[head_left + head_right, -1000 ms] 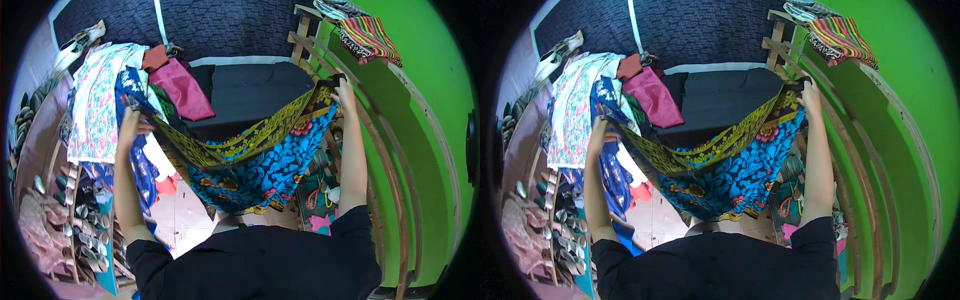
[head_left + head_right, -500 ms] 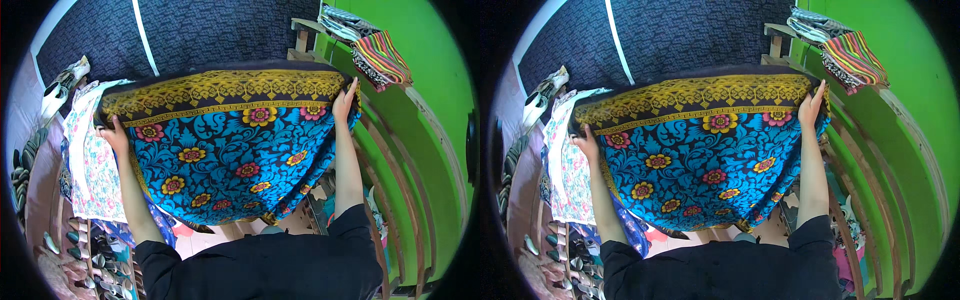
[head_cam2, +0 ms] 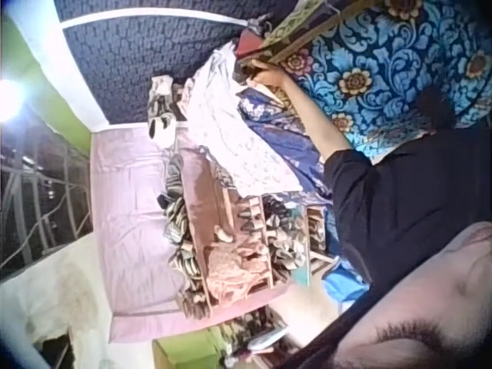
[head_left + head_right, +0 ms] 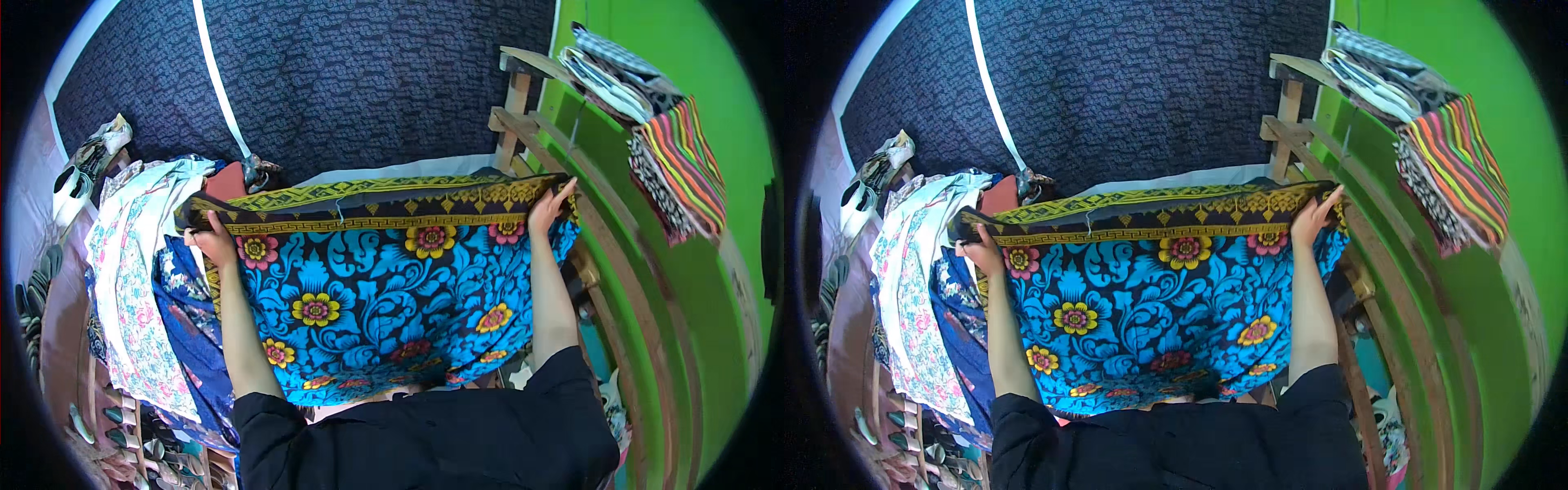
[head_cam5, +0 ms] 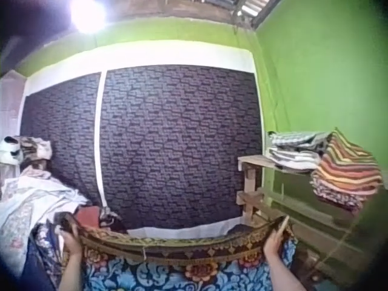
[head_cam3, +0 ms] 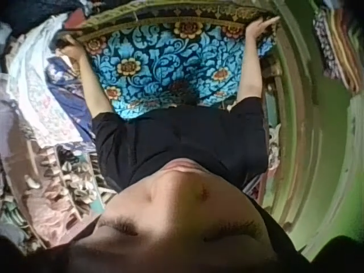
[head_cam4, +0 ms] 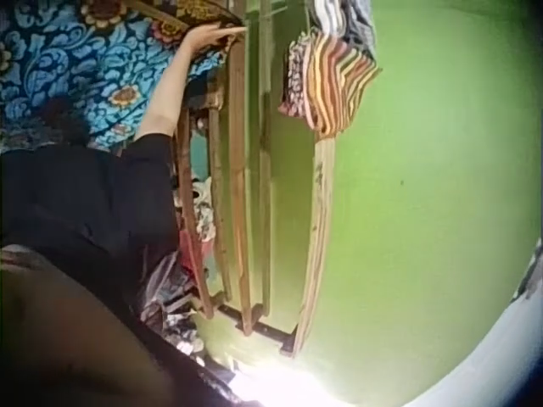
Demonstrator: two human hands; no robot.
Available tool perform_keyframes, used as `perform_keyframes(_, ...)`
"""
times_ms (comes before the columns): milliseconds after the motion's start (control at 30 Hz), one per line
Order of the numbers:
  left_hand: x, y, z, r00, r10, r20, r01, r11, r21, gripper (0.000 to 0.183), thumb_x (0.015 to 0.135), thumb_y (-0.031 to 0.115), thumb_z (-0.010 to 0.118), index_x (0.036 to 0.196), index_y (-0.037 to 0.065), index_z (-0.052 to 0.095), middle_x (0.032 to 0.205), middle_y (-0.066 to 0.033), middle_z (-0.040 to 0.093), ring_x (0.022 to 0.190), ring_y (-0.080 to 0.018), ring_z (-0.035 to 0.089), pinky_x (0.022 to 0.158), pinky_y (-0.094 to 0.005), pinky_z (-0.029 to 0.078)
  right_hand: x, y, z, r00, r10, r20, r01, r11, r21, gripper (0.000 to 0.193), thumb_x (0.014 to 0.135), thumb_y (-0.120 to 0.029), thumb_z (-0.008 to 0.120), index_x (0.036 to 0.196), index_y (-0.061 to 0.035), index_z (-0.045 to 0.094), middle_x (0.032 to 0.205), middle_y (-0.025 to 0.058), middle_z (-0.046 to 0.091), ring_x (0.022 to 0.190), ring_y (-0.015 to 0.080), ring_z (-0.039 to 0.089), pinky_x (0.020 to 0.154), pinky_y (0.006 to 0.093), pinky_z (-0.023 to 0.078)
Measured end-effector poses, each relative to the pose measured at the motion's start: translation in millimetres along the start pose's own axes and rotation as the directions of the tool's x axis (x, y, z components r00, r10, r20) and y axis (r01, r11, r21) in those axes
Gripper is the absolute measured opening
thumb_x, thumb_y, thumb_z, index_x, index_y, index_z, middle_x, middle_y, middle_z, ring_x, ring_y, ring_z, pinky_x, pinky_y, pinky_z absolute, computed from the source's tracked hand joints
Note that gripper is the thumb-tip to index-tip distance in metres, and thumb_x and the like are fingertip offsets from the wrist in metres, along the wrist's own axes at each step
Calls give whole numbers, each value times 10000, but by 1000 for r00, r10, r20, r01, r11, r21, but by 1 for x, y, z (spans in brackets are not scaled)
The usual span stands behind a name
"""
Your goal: The recorder picks up and neatly folds multiple pieces of patterned fabric, placing them on a wooden shelf.
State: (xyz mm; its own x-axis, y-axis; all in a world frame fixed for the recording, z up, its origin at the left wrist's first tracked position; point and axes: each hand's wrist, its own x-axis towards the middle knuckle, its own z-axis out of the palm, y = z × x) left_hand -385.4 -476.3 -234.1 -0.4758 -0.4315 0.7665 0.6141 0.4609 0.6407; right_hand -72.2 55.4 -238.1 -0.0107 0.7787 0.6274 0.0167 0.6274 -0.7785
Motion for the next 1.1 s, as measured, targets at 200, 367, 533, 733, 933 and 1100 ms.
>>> perform_keyframes(200,-24,-36,26,957,154,246,-249,870,426,524,778,244,657,1066,-68,349,1004,-264,466,902,-411,504,770,-438,403,-15,97,65,934,229,273,-97,902,-421,488,882,-276,366,1345,-144,286,1281,189,435,1164,352,421,952,389,331)
perform_keyframes(367,9,-56,9,999,-14,41,-4,907,420,308,767,54,462,1036,-69,377,913,-296,535,836,-420,536,757,-439,410,15,92,70,878,332,345,5,714,-700,295,844,-332,438,1010,-135,583,890,200,620,823,384,589,689,484,468)
perform_keyframes(533,37,-28,-3,982,-189,-2,177,912,370,281,811,150,426,989,-55,497,963,-250,548,842,-365,536,785,-389,404,83,108,55,808,257,531,125,805,-580,286,805,-295,528,844,-29,623,804,205,609,792,374,586,684,411,458)
perform_keyframes(733,-51,144,38,807,414,421,-522,834,178,156,640,103,448,727,-8,515,839,-184,501,796,-341,471,784,-385,366,44,-11,14,631,102,769,254,910,-329,264,785,-281,576,857,-37,646,792,191,606,771,346,591,660,369,452)
perform_keyframes(933,-179,166,90,237,387,891,-35,920,-391,317,706,266,502,772,-44,503,802,-180,442,780,-330,457,703,-378,393,8,0,-58,296,249,922,52,960,-276,359,854,-326,549,798,23,611,516,71,452,530,67,407,487,282,344)
perform_keyframes(1100,-244,170,127,182,340,923,-406,881,-244,329,725,220,596,897,-33,476,935,-171,454,924,-329,442,800,-418,375,-9,38,-85,174,493,853,145,844,-517,369,827,-344,560,732,12,580,518,112,498,471,182,448,488,341,357)
